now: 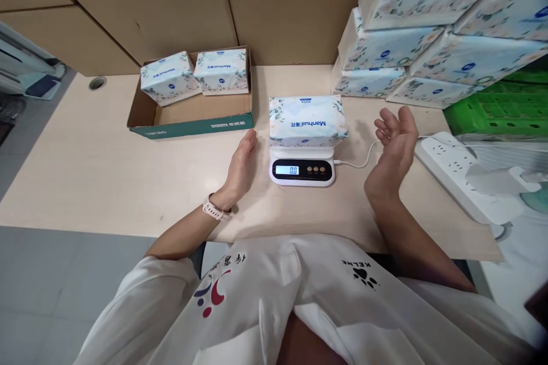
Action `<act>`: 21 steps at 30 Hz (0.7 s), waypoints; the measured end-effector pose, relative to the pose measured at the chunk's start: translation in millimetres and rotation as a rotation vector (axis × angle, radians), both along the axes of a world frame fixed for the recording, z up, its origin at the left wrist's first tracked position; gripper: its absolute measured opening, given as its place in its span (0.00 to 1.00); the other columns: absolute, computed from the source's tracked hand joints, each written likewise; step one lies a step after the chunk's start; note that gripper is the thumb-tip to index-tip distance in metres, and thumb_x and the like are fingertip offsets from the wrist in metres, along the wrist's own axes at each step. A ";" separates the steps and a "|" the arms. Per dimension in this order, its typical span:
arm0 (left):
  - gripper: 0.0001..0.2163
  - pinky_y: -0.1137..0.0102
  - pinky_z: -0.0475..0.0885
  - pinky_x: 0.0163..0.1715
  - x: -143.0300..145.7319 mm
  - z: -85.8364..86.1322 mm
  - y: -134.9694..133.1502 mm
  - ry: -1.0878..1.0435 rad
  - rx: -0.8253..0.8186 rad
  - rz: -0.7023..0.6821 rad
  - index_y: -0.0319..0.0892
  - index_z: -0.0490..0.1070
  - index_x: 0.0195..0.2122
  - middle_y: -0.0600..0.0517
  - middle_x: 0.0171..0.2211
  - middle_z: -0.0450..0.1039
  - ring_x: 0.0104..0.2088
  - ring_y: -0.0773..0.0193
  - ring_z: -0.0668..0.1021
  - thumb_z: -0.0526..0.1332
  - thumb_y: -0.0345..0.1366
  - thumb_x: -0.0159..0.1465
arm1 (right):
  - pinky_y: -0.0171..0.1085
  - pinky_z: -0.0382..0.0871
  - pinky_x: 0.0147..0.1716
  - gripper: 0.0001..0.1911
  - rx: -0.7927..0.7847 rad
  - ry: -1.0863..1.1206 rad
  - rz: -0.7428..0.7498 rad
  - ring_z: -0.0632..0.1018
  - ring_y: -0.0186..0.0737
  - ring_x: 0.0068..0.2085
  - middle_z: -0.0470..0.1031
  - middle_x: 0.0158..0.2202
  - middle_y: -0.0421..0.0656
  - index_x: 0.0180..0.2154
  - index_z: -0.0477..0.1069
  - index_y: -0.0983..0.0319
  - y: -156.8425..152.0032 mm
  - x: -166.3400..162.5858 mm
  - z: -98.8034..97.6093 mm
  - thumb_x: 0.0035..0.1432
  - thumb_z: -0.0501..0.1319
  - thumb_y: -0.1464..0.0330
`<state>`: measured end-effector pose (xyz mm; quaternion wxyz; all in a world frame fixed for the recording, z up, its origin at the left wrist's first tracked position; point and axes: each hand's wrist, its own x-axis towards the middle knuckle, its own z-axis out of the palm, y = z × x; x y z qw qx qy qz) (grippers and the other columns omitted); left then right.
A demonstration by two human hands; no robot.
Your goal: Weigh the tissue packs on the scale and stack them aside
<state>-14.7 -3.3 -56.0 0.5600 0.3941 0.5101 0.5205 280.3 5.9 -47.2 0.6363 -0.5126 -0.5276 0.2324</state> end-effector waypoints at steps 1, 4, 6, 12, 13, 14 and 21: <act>0.32 0.54 0.51 0.82 -0.2 0.2 0.2 -0.005 0.003 -0.001 0.47 0.63 0.74 0.48 0.80 0.55 0.81 0.52 0.57 0.55 0.57 0.73 | 0.64 0.62 0.73 0.38 0.009 0.007 0.001 0.77 0.56 0.67 0.72 0.69 0.56 0.72 0.64 0.57 0.5 0.6 -0.3 0.73 0.50 0.42; 0.32 0.54 0.51 0.82 -0.4 2.6 0.5 0.002 0.010 0.000 0.44 0.64 0.74 0.45 0.80 0.57 0.81 0.50 0.57 0.55 0.56 0.74 | 0.62 0.63 0.71 0.37 -0.002 0.013 0.034 0.78 0.54 0.65 0.73 0.68 0.57 0.71 0.65 0.59 0.8 0.3 -3.7 0.74 0.51 0.43; 0.31 0.55 0.52 0.82 -0.5 4.3 0.2 0.010 0.011 0.001 0.44 0.66 0.73 0.45 0.79 0.58 0.81 0.49 0.58 0.55 0.55 0.74 | 0.61 0.65 0.70 0.36 -0.013 0.012 0.060 0.79 0.53 0.64 0.74 0.67 0.56 0.71 0.66 0.59 0.1 -0.5 -6.6 0.74 0.51 0.44; 0.28 0.54 0.54 0.82 -1.2 6.8 -1.1 0.002 0.011 -0.001 0.46 0.69 0.71 0.48 0.78 0.61 0.80 0.50 0.60 0.56 0.53 0.74 | 0.59 0.67 0.69 0.33 -0.020 -0.006 0.079 0.79 0.49 0.64 0.76 0.67 0.52 0.70 0.68 0.56 -2.1 -0.1 -9.4 0.76 0.50 0.45; 0.29 0.54 0.54 0.82 -1.4 6.6 -1.0 0.004 0.017 -0.001 0.45 0.69 0.71 0.47 0.78 0.61 0.80 0.50 0.60 0.56 0.54 0.74 | 0.59 0.67 0.69 0.33 -0.023 -0.005 0.078 0.79 0.49 0.64 0.76 0.67 0.51 0.70 0.68 0.55 -2.3 0.3 -9.2 0.76 0.50 0.45; 0.30 0.54 0.54 0.82 -1.6 6.1 -0.8 0.007 0.021 0.000 0.44 0.69 0.71 0.46 0.78 0.61 0.80 0.49 0.60 0.56 0.55 0.74 | 0.59 0.67 0.70 0.33 -0.025 -0.002 0.078 0.79 0.49 0.64 0.76 0.67 0.51 0.69 0.69 0.55 -2.4 0.6 -9.1 0.76 0.50 0.45; 0.29 0.54 0.55 0.82 -0.9 4.3 -0.6 -0.003 0.010 0.015 0.46 0.69 0.70 0.47 0.78 0.62 0.80 0.51 0.62 0.54 0.56 0.74 | 0.60 0.68 0.69 0.34 -0.041 0.009 0.074 0.80 0.50 0.64 0.77 0.66 0.50 0.68 0.70 0.55 -1.5 1.1 -10.2 0.74 0.51 0.43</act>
